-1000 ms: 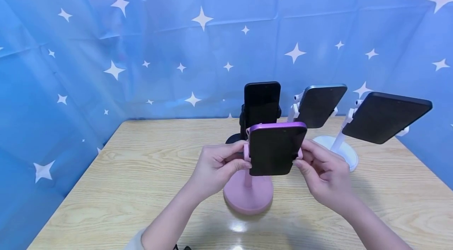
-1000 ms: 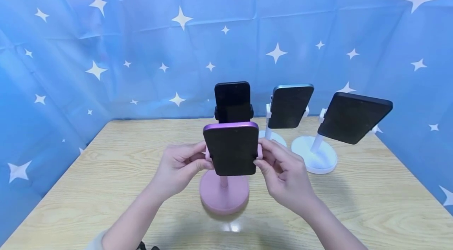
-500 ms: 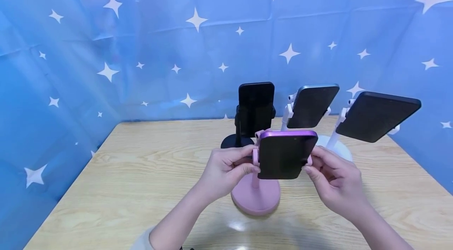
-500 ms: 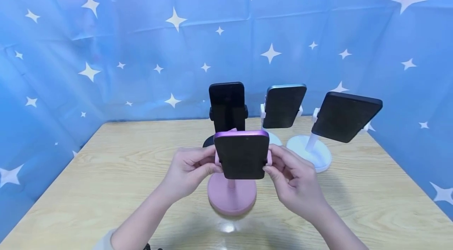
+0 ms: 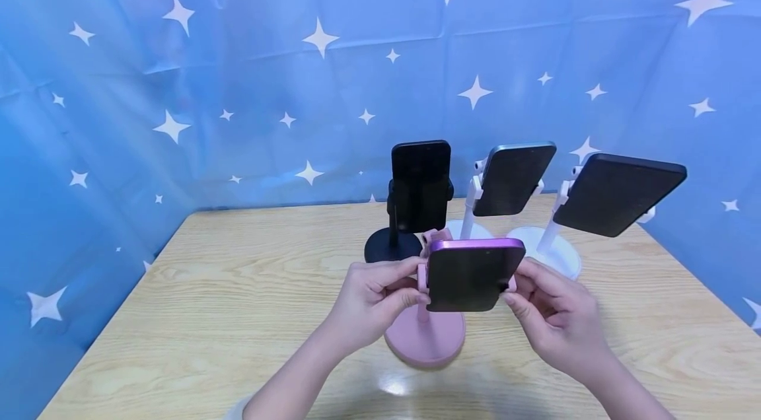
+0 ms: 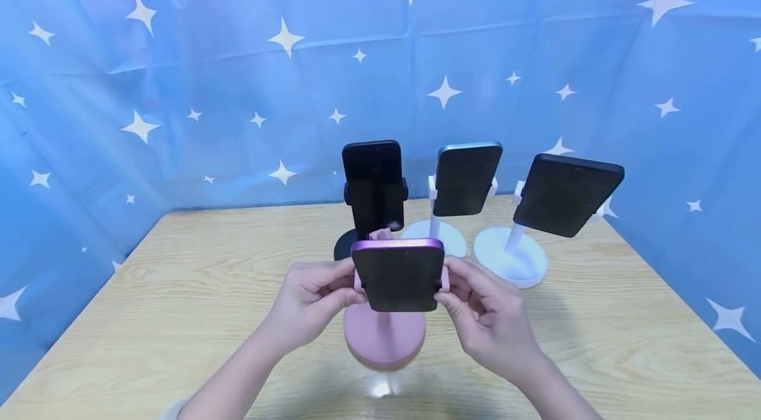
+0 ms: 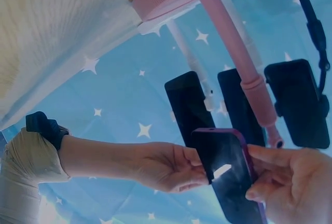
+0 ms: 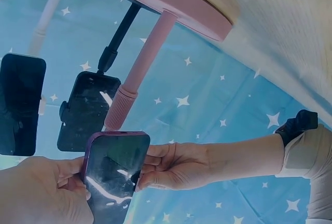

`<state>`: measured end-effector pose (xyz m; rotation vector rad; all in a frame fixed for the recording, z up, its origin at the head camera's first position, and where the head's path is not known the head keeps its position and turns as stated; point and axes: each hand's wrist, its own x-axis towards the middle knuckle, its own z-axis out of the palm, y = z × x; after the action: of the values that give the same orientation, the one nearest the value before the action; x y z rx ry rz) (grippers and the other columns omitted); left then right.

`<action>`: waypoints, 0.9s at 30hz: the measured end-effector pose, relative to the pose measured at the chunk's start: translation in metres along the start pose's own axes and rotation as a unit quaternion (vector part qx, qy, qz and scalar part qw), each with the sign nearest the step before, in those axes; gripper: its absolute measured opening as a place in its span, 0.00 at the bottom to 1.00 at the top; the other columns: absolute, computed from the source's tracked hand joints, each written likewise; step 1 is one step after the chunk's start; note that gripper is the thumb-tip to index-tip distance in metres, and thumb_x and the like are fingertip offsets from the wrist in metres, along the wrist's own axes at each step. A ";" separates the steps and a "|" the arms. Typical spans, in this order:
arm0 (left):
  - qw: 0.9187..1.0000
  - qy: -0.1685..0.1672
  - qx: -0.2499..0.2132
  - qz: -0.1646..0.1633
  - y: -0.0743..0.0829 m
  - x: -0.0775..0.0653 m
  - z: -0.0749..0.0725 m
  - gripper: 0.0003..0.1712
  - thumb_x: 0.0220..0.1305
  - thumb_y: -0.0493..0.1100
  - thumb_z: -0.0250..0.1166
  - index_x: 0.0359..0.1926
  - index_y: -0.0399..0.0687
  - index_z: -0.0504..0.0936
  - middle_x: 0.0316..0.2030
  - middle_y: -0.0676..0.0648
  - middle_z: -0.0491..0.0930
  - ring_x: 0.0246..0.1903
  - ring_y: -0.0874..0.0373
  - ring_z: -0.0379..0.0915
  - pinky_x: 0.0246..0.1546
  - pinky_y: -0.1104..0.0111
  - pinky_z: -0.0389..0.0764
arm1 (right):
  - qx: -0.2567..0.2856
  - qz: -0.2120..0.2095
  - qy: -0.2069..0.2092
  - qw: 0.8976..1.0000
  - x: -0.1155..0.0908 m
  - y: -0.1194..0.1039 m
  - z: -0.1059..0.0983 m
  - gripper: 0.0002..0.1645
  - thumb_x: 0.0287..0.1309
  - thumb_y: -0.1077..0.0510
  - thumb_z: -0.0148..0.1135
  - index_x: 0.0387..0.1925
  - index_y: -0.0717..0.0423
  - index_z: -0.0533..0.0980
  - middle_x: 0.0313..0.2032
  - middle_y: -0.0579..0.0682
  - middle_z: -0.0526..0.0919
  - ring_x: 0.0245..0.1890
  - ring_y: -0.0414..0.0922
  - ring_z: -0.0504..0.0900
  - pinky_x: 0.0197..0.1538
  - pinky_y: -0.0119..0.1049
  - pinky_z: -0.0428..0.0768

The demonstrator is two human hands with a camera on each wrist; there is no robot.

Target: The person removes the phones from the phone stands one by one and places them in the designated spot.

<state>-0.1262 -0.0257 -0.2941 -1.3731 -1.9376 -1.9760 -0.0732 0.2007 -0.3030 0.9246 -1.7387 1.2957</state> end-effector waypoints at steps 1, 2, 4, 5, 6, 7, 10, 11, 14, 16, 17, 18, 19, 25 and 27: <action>1.000 0.001 0.001 0.002 0.000 0.000 0.000 0.18 0.51 0.25 0.63 0.46 0.24 0.77 0.39 0.32 0.80 0.35 0.51 0.81 0.35 0.64 0.80 | 0.012 -0.001 -0.001 1.000 0.000 0.000 0.000 0.24 0.53 0.62 0.62 0.43 0.81 0.72 0.43 0.47 0.81 0.36 0.33 0.81 0.33 0.18 0.76; 1.000 0.002 0.003 0.004 0.000 -0.001 0.000 0.18 0.50 0.25 0.64 0.45 0.24 0.77 0.38 0.32 0.80 0.35 0.51 0.81 0.35 0.64 0.80 | 0.023 -0.002 0.000 1.000 0.000 0.000 0.001 0.23 0.52 0.63 0.62 0.44 0.82 0.72 0.44 0.48 0.81 0.37 0.34 0.81 0.34 0.19 0.76; 1.000 0.003 0.003 0.007 0.000 -0.001 0.000 0.17 0.50 0.25 0.64 0.45 0.25 0.78 0.38 0.32 0.80 0.35 0.51 0.81 0.34 0.64 0.80 | 0.034 -0.003 0.000 0.999 -0.001 0.000 0.001 0.23 0.52 0.64 0.62 0.44 0.82 0.71 0.44 0.49 0.81 0.38 0.35 0.81 0.35 0.19 0.76; 1.000 0.003 0.004 0.009 0.000 -0.002 0.001 0.17 0.51 0.26 0.64 0.45 0.25 0.78 0.38 0.32 0.80 0.35 0.51 0.82 0.34 0.64 0.81 | 0.034 -0.001 0.002 0.999 -0.001 -0.001 0.001 0.23 0.52 0.64 0.63 0.44 0.81 0.71 0.44 0.48 0.81 0.37 0.35 0.81 0.34 0.19 0.76; 1.000 0.002 0.004 0.011 0.000 -0.002 0.001 0.17 0.51 0.26 0.63 0.45 0.25 0.78 0.39 0.32 0.80 0.35 0.51 0.82 0.34 0.64 0.81 | 0.034 0.000 0.003 0.999 -0.001 -0.001 0.002 0.23 0.52 0.64 0.63 0.44 0.81 0.71 0.44 0.48 0.81 0.37 0.35 0.81 0.35 0.19 0.76; 1.000 0.001 0.005 0.014 0.001 -0.002 0.001 0.17 0.51 0.26 0.63 0.45 0.25 0.78 0.39 0.32 0.80 0.35 0.52 0.82 0.34 0.64 0.81 | 0.037 0.002 0.003 0.999 -0.002 -0.001 0.002 0.23 0.52 0.64 0.63 0.44 0.81 0.71 0.44 0.48 0.81 0.38 0.35 0.81 0.36 0.19 0.76; 1.000 0.001 0.005 0.015 0.001 -0.003 0.001 0.17 0.52 0.26 0.63 0.45 0.26 0.77 0.41 0.32 0.80 0.36 0.51 0.81 0.34 0.64 0.81 | 0.035 0.008 0.004 0.999 -0.003 -0.002 0.001 0.24 0.51 0.63 0.63 0.44 0.81 0.71 0.45 0.48 0.81 0.38 0.35 0.81 0.35 0.19 0.76; 1.000 0.000 0.007 0.017 0.002 -0.003 0.002 0.17 0.52 0.26 0.63 0.45 0.26 0.77 0.41 0.32 0.80 0.37 0.51 0.81 0.34 0.64 0.81 | 0.033 0.010 0.005 0.999 -0.003 -0.002 0.001 0.24 0.51 0.63 0.63 0.44 0.81 0.72 0.44 0.48 0.81 0.38 0.35 0.81 0.34 0.19 0.76; 1.000 0.001 0.010 0.012 0.003 -0.004 0.002 0.17 0.52 0.26 0.63 0.46 0.27 0.77 0.42 0.33 0.80 0.37 0.51 0.81 0.35 0.64 0.81 | 0.040 0.012 0.005 0.999 -0.004 -0.002 0.001 0.24 0.51 0.64 0.63 0.45 0.81 0.71 0.44 0.48 0.81 0.39 0.35 0.82 0.33 0.19 0.76; 1.000 0.000 0.016 0.009 0.003 -0.004 0.001 0.17 0.52 0.26 0.63 0.46 0.28 0.78 0.42 0.34 0.80 0.38 0.52 0.81 0.35 0.64 0.80 | 0.048 0.015 0.003 0.999 -0.004 -0.001 0.001 0.23 0.51 0.65 0.63 0.45 0.80 0.72 0.44 0.48 0.81 0.38 0.35 0.81 0.32 0.19 0.76; 1.000 -0.001 0.020 0.006 0.004 -0.004 0.001 0.17 0.52 0.27 0.63 0.45 0.29 0.78 0.41 0.35 0.80 0.37 0.52 0.81 0.35 0.64 0.81 | 0.056 0.014 0.001 0.998 -0.004 -0.001 0.001 0.22 0.51 0.65 0.62 0.45 0.80 0.71 0.44 0.49 0.81 0.39 0.36 0.82 0.34 0.19 0.76; 1.000 -0.003 0.025 0.003 0.004 -0.004 0.000 0.17 0.52 0.27 0.64 0.45 0.29 0.78 0.41 0.35 0.80 0.37 0.53 0.81 0.35 0.65 0.81 | 0.063 0.015 0.000 0.998 -0.004 -0.001 0.001 0.22 0.52 0.66 0.62 0.45 0.80 0.71 0.43 0.49 0.81 0.39 0.37 0.82 0.34 0.20 0.77; 0.999 -0.005 0.035 0.005 0.005 -0.003 0.000 0.17 0.52 0.27 0.64 0.45 0.30 0.78 0.40 0.36 0.81 0.36 0.54 0.81 0.35 0.65 0.81 | 0.068 0.015 -0.002 0.998 -0.004 -0.001 0.001 0.21 0.52 0.66 0.62 0.44 0.80 0.71 0.43 0.49 0.81 0.40 0.37 0.82 0.35 0.20 0.77; 0.993 -0.033 0.093 0.062 0.004 0.004 -0.010 0.25 0.45 0.29 0.70 0.48 0.33 0.77 0.42 0.41 0.78 0.40 0.57 0.78 0.38 0.66 0.80 | 0.072 0.023 0.002 0.997 -0.004 -0.004 0.002 0.20 0.52 0.67 0.62 0.45 0.78 0.72 0.44 0.49 0.81 0.41 0.38 0.82 0.38 0.22 0.77; 0.988 -0.053 0.117 0.084 0.006 0.010 -0.014 0.33 0.42 0.32 0.73 0.54 0.37 0.74 0.49 0.42 0.74 0.49 0.55 0.72 0.47 0.63 0.76 | 0.062 0.029 0.006 0.998 -0.004 -0.008 0.002 0.21 0.52 0.67 0.62 0.46 0.78 0.71 0.45 0.49 0.81 0.43 0.38 0.81 0.42 0.23 0.77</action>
<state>-0.1365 -0.0327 -0.2810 -1.5465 -1.9493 -1.5757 -0.0652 0.1971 -0.3034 0.9394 -1.7028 1.4577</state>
